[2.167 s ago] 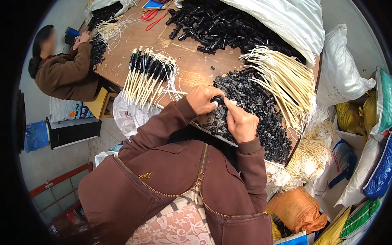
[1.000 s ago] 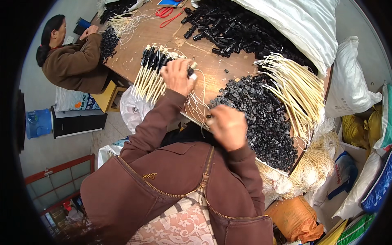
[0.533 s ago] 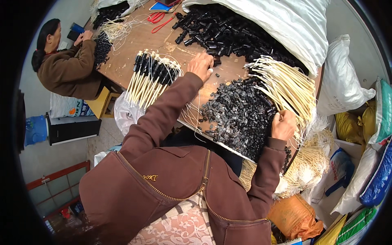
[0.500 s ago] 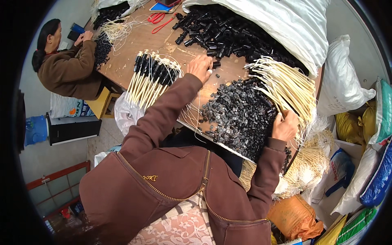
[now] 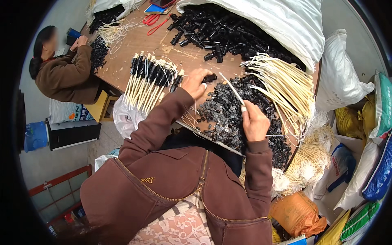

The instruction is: Assembling electronic wire harnesses by organizing and connecting wires at a workbench.

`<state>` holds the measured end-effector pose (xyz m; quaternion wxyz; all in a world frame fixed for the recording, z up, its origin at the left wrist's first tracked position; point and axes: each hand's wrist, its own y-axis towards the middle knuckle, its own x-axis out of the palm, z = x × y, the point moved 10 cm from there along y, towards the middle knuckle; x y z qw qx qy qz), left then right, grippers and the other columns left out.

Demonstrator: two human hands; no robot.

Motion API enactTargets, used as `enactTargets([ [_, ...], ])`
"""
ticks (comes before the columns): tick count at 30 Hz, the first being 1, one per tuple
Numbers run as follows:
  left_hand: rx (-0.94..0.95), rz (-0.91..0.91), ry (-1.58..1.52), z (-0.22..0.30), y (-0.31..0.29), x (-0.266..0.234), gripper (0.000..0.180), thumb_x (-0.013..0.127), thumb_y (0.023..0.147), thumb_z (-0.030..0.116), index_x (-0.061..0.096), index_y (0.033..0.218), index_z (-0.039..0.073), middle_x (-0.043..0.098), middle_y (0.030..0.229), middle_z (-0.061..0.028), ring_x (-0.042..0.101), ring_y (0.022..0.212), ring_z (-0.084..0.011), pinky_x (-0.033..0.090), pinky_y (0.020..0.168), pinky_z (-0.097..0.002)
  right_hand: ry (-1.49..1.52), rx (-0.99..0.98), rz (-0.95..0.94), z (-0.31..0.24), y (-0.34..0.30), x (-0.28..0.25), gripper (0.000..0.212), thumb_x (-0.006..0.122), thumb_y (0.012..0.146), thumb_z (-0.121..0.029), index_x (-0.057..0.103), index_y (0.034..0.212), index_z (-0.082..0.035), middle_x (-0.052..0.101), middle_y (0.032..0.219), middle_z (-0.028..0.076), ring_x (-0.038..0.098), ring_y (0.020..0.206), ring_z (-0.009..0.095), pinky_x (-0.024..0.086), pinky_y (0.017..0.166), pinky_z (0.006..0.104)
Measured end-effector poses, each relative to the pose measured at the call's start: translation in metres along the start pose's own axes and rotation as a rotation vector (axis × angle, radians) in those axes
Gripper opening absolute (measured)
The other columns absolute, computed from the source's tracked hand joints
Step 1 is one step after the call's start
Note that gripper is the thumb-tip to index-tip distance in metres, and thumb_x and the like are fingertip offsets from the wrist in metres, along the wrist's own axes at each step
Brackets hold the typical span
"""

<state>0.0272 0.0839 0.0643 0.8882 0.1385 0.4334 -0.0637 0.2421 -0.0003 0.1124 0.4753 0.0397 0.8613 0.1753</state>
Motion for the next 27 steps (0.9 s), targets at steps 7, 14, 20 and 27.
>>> enactTargets([
  [7,0.425,-0.042,-0.191,0.064,-0.017,0.018,0.032,0.049,0.072,-0.007,0.062,0.095,0.011,0.059,0.084,-0.0063,0.055,0.086,-0.0225,0.044,0.076,-0.0305,0.012,-0.020,-0.220,-0.012,-0.011,0.032,0.021,0.066,0.082,-0.016,0.069,0.103,-0.014,0.066,0.077,0.003,0.057,0.054,0.021,0.046,0.054,0.0304],
  [14,0.536,0.168,0.008,0.084,-0.034,-0.002,0.030,0.051,0.075,-0.005,0.062,0.093,0.016,0.060,0.080,-0.0030,0.057,0.069,-0.0222,0.048,0.062,-0.0322,-0.333,-0.046,-0.217,-0.029,-0.001,0.009,0.023,0.068,0.079,-0.016,0.068,0.102,-0.014,0.066,0.077,0.004,0.056,0.052,0.016,0.043,0.049,0.0269],
  [20,0.369,-0.029,0.052,0.088,-0.036,0.005,0.030,0.060,0.073,0.001,0.065,0.098,0.015,0.063,0.081,-0.0011,0.054,0.059,-0.0174,0.044,0.053,-0.0275,0.450,0.184,-0.131,0.014,-0.005,0.013,0.025,0.070,0.077,-0.015,0.065,0.101,-0.010,0.066,0.082,0.005,0.054,0.052,0.013,0.041,0.050,0.0230],
  [27,-0.443,-0.306,-0.824,0.015,-0.038,0.050,0.038,0.064,0.069,0.002,0.065,0.106,0.012,0.067,0.083,-0.0021,0.053,0.059,-0.0144,0.042,0.052,-0.0247,0.786,0.251,-0.224,-0.022,0.001,0.018,0.016,0.070,0.078,-0.013,0.057,0.075,-0.005,0.061,0.077,0.003,0.048,0.052,0.011,0.036,0.045,0.0233],
])
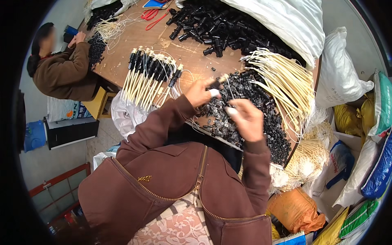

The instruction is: Assembling electronic wire harnesses by organizing and connecting wires at a workbench.

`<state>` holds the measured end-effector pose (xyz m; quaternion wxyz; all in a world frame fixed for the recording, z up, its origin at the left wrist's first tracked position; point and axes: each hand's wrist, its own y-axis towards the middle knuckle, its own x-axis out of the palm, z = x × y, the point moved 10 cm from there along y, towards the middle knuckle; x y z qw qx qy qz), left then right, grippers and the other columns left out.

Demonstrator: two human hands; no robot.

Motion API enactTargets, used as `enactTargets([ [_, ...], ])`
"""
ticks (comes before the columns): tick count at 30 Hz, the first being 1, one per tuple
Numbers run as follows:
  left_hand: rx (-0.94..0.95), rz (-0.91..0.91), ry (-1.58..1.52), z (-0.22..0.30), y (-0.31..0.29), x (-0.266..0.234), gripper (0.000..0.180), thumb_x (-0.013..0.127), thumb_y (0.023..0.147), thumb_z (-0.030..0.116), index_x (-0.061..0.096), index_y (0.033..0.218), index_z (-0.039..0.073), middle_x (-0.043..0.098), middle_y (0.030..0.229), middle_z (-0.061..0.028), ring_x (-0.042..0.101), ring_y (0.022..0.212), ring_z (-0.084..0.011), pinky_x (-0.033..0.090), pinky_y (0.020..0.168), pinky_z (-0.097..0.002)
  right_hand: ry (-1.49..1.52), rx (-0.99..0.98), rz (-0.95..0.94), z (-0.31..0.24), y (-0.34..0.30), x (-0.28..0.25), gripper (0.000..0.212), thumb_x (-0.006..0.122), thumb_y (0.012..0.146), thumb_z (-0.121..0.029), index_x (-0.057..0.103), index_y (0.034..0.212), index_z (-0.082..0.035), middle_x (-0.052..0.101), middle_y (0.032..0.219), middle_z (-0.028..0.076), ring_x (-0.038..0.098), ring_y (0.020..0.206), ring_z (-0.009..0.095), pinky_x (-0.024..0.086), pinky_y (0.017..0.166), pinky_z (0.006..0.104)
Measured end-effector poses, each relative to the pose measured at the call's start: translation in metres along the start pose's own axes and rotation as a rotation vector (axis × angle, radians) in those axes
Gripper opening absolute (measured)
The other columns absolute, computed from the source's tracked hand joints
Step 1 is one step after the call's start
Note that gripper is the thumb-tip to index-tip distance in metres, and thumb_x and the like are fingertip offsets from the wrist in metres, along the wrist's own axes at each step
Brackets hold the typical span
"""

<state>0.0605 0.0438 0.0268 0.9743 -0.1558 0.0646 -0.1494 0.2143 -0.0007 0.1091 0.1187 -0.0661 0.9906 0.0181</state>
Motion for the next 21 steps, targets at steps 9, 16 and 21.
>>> enactTargets([
  [9,0.316,0.082,0.513,0.020,-0.013,0.010,0.040,0.057,0.067,-0.004,0.063,0.104,0.009,0.067,0.084,-0.0064,0.058,0.065,-0.0207,0.047,0.060,-0.0284,-0.490,-0.157,0.203,0.015,-0.011,0.013,0.015,0.069,0.072,-0.008,0.070,0.087,-0.011,0.051,0.052,0.000,0.044,0.042,0.014,0.037,0.043,0.0278],
  [16,0.556,0.204,0.876,0.033,-0.027,0.008,0.042,0.056,0.065,-0.004,0.063,0.103,0.012,0.066,0.087,-0.0068,0.060,0.075,-0.0259,0.049,0.068,-0.0330,-0.489,-0.152,0.305,0.014,-0.010,0.000,0.012,0.067,0.072,-0.008,0.071,0.083,-0.012,0.048,0.048,-0.002,0.041,0.041,0.014,0.036,0.042,0.0273],
  [21,0.518,0.097,0.846,0.032,-0.027,0.018,0.043,0.055,0.064,-0.004,0.062,0.102,0.014,0.065,0.089,-0.0072,0.060,0.081,-0.0286,0.049,0.070,-0.0354,-0.482,-0.134,0.253,0.022,-0.010,0.008,0.011,0.067,0.073,-0.008,0.071,0.083,-0.012,0.048,0.048,-0.001,0.042,0.041,0.013,0.035,0.042,0.0273],
])
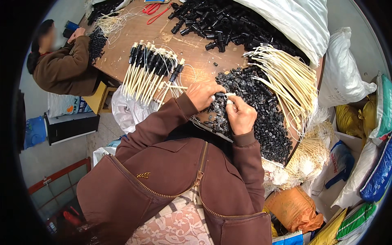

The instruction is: Assembling electronic wire harnesses by organizing and connecting wires at a workbench.

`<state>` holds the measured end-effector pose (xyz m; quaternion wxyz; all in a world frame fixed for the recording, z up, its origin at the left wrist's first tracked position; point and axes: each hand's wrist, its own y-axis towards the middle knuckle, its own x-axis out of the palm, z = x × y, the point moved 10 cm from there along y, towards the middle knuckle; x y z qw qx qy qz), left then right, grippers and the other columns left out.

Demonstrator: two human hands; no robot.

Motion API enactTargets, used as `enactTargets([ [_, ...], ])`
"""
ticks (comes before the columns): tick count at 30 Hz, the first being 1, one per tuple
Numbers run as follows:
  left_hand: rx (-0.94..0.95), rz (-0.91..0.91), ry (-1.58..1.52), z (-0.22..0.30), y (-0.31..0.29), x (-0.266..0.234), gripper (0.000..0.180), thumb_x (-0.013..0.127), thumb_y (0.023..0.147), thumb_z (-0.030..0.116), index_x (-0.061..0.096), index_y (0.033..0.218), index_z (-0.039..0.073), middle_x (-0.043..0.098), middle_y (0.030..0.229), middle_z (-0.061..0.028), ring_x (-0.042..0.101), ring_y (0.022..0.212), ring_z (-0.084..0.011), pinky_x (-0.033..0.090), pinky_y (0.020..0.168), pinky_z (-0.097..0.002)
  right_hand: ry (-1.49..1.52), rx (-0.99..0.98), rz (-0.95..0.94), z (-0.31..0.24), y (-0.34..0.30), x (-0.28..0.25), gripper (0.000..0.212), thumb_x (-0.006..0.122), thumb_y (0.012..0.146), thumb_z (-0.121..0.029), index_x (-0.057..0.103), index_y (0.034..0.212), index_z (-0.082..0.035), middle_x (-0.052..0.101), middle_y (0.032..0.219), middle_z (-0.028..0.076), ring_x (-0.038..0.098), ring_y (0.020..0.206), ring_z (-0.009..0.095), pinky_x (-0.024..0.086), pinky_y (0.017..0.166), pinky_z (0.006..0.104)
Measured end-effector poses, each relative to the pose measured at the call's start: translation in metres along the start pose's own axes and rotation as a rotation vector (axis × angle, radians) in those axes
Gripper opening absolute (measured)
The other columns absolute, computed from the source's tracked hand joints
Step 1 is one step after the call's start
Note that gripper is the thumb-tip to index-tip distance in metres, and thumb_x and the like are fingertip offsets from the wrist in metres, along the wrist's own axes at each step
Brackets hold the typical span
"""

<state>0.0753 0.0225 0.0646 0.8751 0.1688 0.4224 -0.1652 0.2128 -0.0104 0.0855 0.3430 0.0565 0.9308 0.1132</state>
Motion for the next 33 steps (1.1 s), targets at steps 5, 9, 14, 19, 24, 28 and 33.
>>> enactTargets([
  [5,0.049,0.003,-0.017,0.009,0.003,0.002,0.032,0.056,0.067,0.000,0.065,0.095,0.013,0.063,0.080,-0.0068,0.061,0.073,-0.0290,0.049,0.065,-0.0389,0.052,-0.007,-0.057,0.002,-0.001,0.009,0.012,0.067,0.073,-0.009,0.071,0.084,-0.012,0.049,0.048,-0.001,0.042,0.041,0.014,0.036,0.042,0.0275],
  [9,-0.041,0.048,-0.163,-0.002,0.004,0.000,0.032,0.056,0.067,0.000,0.065,0.095,0.013,0.064,0.083,-0.0060,0.062,0.074,-0.0292,0.050,0.066,-0.0388,-0.012,0.023,-0.038,0.005,-0.002,0.004,0.012,0.067,0.073,-0.010,0.071,0.085,-0.012,0.050,0.049,0.000,0.043,0.041,0.015,0.036,0.042,0.0281],
  [14,-0.336,-0.202,-0.443,-0.010,0.010,0.016,0.039,0.056,0.065,-0.003,0.061,0.101,0.010,0.065,0.090,-0.0072,0.060,0.075,-0.0289,0.049,0.070,-0.0335,-0.060,-0.104,-0.031,-0.015,-0.002,0.001,0.014,0.067,0.072,-0.011,0.072,0.085,-0.013,0.051,0.049,0.000,0.044,0.041,0.017,0.036,0.042,0.0290],
  [19,-0.027,0.093,-0.100,-0.001,0.006,-0.002,0.027,0.056,0.069,0.000,0.063,0.092,0.011,0.065,0.085,-0.0054,0.062,0.077,-0.0278,0.050,0.067,-0.0373,-0.155,-0.142,0.031,-0.021,-0.001,-0.008,0.015,0.067,0.072,-0.010,0.072,0.085,-0.014,0.053,0.051,0.001,0.046,0.041,0.017,0.037,0.042,0.0291],
  [24,0.041,0.095,0.094,0.008,0.005,-0.012,0.024,0.056,0.070,0.001,0.062,0.090,0.012,0.064,0.084,-0.0050,0.061,0.077,-0.0270,0.049,0.067,-0.0377,-0.165,-0.053,0.015,-0.013,0.005,-0.011,0.016,0.067,0.071,-0.010,0.072,0.085,-0.014,0.054,0.052,0.000,0.046,0.041,0.017,0.037,0.042,0.0285],
  [28,0.114,0.071,0.098,0.015,0.002,-0.010,0.033,0.057,0.067,-0.002,0.060,0.097,0.011,0.065,0.088,-0.0042,0.061,0.077,-0.0273,0.048,0.068,-0.0356,-0.127,-0.061,-0.010,-0.015,0.002,-0.005,0.017,0.066,0.072,-0.009,0.072,0.087,-0.013,0.055,0.053,0.001,0.046,0.042,0.017,0.037,0.042,0.0281],
  [33,0.121,0.065,0.018,0.013,-0.002,-0.001,0.025,0.056,0.069,0.000,0.060,0.090,0.012,0.064,0.083,-0.0034,0.060,0.075,-0.0256,0.048,0.066,-0.0352,-0.013,-0.021,-0.071,-0.016,0.001,0.003,0.017,0.064,0.075,-0.007,0.071,0.090,-0.011,0.057,0.058,0.003,0.048,0.044,0.018,0.038,0.044,0.0289],
])
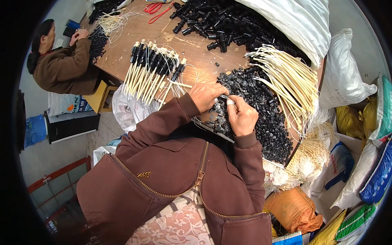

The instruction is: Assembling electronic wire harnesses by organizing and connecting wires at a workbench.

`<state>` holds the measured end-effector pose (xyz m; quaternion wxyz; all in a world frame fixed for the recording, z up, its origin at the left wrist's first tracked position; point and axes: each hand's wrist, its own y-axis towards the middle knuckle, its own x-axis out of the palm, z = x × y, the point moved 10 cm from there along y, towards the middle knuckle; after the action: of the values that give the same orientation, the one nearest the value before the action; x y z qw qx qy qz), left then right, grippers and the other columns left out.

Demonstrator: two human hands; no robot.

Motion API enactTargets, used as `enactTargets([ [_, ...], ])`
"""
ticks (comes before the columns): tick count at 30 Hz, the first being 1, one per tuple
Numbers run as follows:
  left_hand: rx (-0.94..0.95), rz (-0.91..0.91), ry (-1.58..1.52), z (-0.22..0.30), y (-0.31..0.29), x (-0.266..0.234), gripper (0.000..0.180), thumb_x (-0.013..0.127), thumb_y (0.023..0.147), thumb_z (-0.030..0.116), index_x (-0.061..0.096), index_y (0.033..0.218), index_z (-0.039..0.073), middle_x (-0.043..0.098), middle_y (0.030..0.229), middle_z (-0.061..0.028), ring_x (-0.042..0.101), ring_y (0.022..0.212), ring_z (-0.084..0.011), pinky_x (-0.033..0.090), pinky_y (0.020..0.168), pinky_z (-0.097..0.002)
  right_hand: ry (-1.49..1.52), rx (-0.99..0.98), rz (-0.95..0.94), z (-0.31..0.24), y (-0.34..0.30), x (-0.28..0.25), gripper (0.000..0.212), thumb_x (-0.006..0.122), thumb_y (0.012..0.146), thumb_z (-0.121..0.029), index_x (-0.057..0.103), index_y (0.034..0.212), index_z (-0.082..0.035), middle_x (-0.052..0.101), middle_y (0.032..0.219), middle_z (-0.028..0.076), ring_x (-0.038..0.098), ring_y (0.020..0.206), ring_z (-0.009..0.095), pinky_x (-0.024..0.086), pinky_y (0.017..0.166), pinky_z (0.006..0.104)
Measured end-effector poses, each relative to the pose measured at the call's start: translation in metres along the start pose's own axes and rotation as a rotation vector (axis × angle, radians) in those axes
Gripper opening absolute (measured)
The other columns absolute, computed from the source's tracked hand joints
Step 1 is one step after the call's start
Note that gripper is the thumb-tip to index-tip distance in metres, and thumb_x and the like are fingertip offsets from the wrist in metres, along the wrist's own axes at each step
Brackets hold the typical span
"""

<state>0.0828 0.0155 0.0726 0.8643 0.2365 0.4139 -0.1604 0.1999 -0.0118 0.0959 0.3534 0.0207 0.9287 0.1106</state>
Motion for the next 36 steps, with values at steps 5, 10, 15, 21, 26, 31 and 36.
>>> enactTargets([
  [5,-0.078,-0.152,-0.229,-0.005,-0.001,0.007,0.030,0.056,0.066,-0.003,0.061,0.092,0.011,0.064,0.084,-0.0037,0.059,0.075,-0.0235,0.047,0.065,-0.0327,0.020,-0.094,-0.027,-0.011,-0.005,0.013,0.016,0.062,0.078,-0.004,0.070,0.092,-0.009,0.061,0.064,0.005,0.049,0.046,0.018,0.040,0.046,0.0297],
  [10,0.073,0.051,-0.347,0.005,0.006,-0.022,0.026,0.056,0.064,-0.003,0.062,0.086,0.011,0.063,0.081,-0.0043,0.057,0.073,-0.0223,0.046,0.064,-0.0309,-0.039,-0.146,-0.009,-0.021,-0.004,0.009,0.014,0.062,0.080,-0.004,0.069,0.091,-0.007,0.063,0.068,0.006,0.051,0.048,0.019,0.042,0.048,0.0300],
  [15,0.259,0.171,-0.514,0.021,-0.002,-0.044,0.024,0.057,0.064,-0.004,0.063,0.083,0.010,0.061,0.080,-0.0046,0.055,0.071,-0.0209,0.046,0.063,-0.0290,0.198,-0.100,-0.092,-0.017,-0.007,0.017,0.012,0.061,0.080,-0.004,0.068,0.089,-0.006,0.061,0.066,0.005,0.048,0.048,0.016,0.040,0.047,0.0285],
  [21,0.058,0.190,-0.557,-0.019,0.019,-0.038,0.030,0.061,0.065,-0.007,0.065,0.090,0.008,0.062,0.083,-0.0029,0.053,0.071,-0.0179,0.044,0.065,-0.0286,0.222,0.096,-0.064,0.014,-0.006,0.018,0.012,0.059,0.082,-0.004,0.068,0.089,-0.004,0.055,0.061,0.001,0.041,0.047,0.011,0.034,0.045,0.0247],
  [26,-0.026,0.308,-0.119,-0.088,0.055,-0.030,0.055,0.052,0.063,-0.021,0.062,0.108,0.008,0.059,0.081,-0.0026,0.052,0.068,-0.0149,0.046,0.060,-0.0255,0.352,0.259,-0.091,0.038,-0.003,0.018,0.013,0.055,0.086,-0.002,0.067,0.091,-0.001,0.053,0.066,-0.004,0.037,0.054,0.005,0.029,0.049,0.0185],
  [31,-0.196,0.172,-0.334,-0.100,0.056,-0.009,0.055,0.052,0.064,-0.019,0.062,0.110,0.009,0.059,0.081,-0.0025,0.051,0.064,-0.0118,0.044,0.056,-0.0230,0.470,0.412,-0.074,0.060,-0.005,0.019,0.013,0.054,0.087,-0.003,0.066,0.089,0.000,0.052,0.066,-0.005,0.038,0.056,0.004,0.028,0.050,0.0175],
  [36,0.132,0.217,-0.661,0.016,0.029,-0.013,0.033,0.059,0.065,-0.009,0.069,0.090,0.009,0.060,0.077,-0.0007,0.050,0.063,-0.0097,0.042,0.055,-0.0223,0.651,0.405,-0.026,0.075,-0.004,0.031,0.009,0.057,0.083,-0.003,0.065,0.086,0.000,0.054,0.064,-0.004,0.039,0.052,0.007,0.031,0.048,0.0198],
])
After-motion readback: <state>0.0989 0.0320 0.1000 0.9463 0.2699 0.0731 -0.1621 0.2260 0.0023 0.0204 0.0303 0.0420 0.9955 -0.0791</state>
